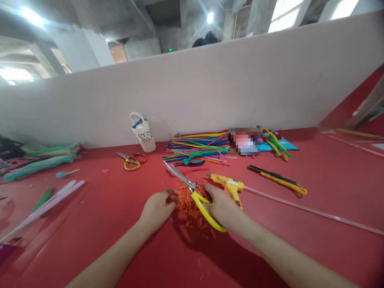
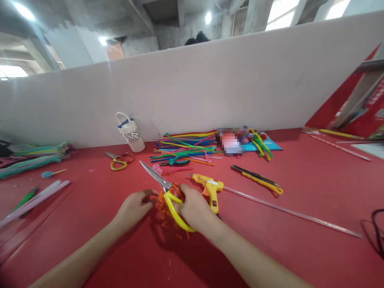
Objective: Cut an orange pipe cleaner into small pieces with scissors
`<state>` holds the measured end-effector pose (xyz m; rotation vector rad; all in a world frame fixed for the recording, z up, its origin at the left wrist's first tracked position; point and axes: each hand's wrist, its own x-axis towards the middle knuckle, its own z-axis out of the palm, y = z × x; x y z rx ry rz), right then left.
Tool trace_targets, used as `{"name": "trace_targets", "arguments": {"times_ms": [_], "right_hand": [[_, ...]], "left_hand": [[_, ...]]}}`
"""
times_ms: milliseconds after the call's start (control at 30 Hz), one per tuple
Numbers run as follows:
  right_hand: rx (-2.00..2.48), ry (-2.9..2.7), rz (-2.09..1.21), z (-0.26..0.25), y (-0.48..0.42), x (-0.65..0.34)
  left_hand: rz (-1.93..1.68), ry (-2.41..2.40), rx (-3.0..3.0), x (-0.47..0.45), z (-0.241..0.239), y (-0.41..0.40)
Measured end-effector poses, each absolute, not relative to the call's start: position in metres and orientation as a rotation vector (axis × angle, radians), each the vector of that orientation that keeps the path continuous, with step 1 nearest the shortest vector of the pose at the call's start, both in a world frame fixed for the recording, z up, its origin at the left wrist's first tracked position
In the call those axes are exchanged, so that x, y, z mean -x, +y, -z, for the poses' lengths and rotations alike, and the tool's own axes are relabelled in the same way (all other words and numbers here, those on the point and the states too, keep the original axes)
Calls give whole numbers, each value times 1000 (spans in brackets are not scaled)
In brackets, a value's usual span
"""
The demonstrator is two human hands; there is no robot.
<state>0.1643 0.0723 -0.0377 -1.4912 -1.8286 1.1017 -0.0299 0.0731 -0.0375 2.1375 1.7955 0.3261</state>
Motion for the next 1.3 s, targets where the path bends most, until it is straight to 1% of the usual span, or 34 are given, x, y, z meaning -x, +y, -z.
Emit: {"name": "trace_targets", "arguments": {"times_ms": [267,400,500,600,767,900,1000,1133,1300], "right_hand": [[1498,-1857,-1078,44,74,-161],[1490,-1872,-1080,46,71,-162],[1515,-1868,-1050,43,71,-164],[1519,-1863,-1041,40,73,-164],[1517,-1872,-1050,37,72,-161],[1523,-1894,-1002,34,67,-163],[1545,-1899,-952,30,67,-166],[1555,-1902,-896,27,71,-169],[1534,-1929,-852,25,69,-168]], "left_hand": [[-264,1719,-2254,36,45,67],[-227,1819,-2264,36,48,70],[-212,1935,-2253,49,44,66],[-251,1954,-2278,66,42,60],[-441,1801,-2395,77,56,72],[-375,1580,-2473,83,64,76],[-245,1413,-2516,93,58,50],[-1,1197,-2611,103,45,-4],[-57,1151,-2716,107,34,-47]]}}
